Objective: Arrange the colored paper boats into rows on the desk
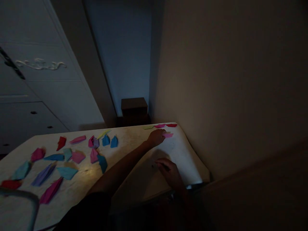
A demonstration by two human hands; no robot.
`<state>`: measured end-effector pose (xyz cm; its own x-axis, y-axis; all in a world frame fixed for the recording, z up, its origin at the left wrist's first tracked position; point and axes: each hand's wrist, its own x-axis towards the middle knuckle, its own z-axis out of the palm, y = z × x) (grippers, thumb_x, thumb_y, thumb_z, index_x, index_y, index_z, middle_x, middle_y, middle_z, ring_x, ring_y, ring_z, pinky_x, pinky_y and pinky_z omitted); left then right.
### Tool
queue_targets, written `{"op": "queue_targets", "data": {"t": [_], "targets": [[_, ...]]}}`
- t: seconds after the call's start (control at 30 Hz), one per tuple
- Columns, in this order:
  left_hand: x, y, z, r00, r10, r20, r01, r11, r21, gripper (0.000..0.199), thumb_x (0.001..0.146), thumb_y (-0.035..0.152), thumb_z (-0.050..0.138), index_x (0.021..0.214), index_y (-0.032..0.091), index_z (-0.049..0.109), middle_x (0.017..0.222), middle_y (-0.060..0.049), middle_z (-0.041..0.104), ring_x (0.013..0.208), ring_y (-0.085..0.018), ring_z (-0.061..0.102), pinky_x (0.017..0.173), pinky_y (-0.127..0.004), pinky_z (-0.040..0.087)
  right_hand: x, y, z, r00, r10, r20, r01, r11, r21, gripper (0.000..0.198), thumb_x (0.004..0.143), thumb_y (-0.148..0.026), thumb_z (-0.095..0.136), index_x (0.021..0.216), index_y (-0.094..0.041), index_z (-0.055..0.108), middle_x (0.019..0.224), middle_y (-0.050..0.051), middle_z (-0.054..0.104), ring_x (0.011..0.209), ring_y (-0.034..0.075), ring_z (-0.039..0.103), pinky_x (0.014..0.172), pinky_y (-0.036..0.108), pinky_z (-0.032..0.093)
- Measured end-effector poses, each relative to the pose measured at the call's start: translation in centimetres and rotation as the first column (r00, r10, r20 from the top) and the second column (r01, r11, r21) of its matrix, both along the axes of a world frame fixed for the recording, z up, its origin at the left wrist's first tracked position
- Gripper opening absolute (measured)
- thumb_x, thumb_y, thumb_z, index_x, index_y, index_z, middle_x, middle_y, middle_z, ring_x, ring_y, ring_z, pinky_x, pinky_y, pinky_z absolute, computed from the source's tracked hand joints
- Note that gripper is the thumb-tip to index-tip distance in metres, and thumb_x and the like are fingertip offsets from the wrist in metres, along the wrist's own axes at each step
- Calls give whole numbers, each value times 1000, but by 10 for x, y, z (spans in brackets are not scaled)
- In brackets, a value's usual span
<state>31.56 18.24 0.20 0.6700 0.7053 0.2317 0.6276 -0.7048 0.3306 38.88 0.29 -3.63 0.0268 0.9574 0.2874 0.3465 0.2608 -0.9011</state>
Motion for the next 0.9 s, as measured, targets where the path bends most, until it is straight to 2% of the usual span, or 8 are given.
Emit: {"op": "queue_targets", "data": {"t": [0.17, 0.33, 0.6, 0.9], "targets": [[44, 22, -15, 998, 2, -62, 0, 999, 37, 26, 85, 16, 53, 104, 20, 71, 104, -7, 73, 99, -20, 66, 90, -32, 50, -4, 3, 0, 999, 47, 14, -46, 999, -16, 22, 90, -35, 57, 94, -21, 73, 95, 6, 72, 90, 19, 66, 81, 31, 52], [69, 29, -22, 996, 24, -92, -16, 996, 84, 26, 88, 13, 48, 93, 16, 74, 97, -12, 73, 97, -22, 66, 90, -36, 50, -5, 3, 0, 994, 50, 98, -51, 999, 3, 21, 91, -30, 55, 92, -20, 74, 92, 7, 72, 89, 20, 65, 82, 32, 50], [76, 34, -30, 998, 14, -63, -5, 988, 152, 28, 90, 13, 48, 99, 18, 74, 110, -10, 71, 106, -22, 63, 99, -37, 45, -4, 4, -1, 995, 66, 77, -67, 998, 20, 23, 92, -35, 55, 93, -21, 74, 91, 6, 72, 87, 19, 65, 79, 30, 50], [81, 36, -40, 998, 32, -48, -22, 983, 183, 32, 92, 11, 45, 108, 18, 72, 112, -9, 71, 107, -23, 61, 101, -40, 41, -4, 3, -1, 995, 73, 72, -74, 997, 11, 23, 92, -36, 54, 92, -22, 73, 89, 6, 72, 85, 18, 65, 78, 30, 51]]}}
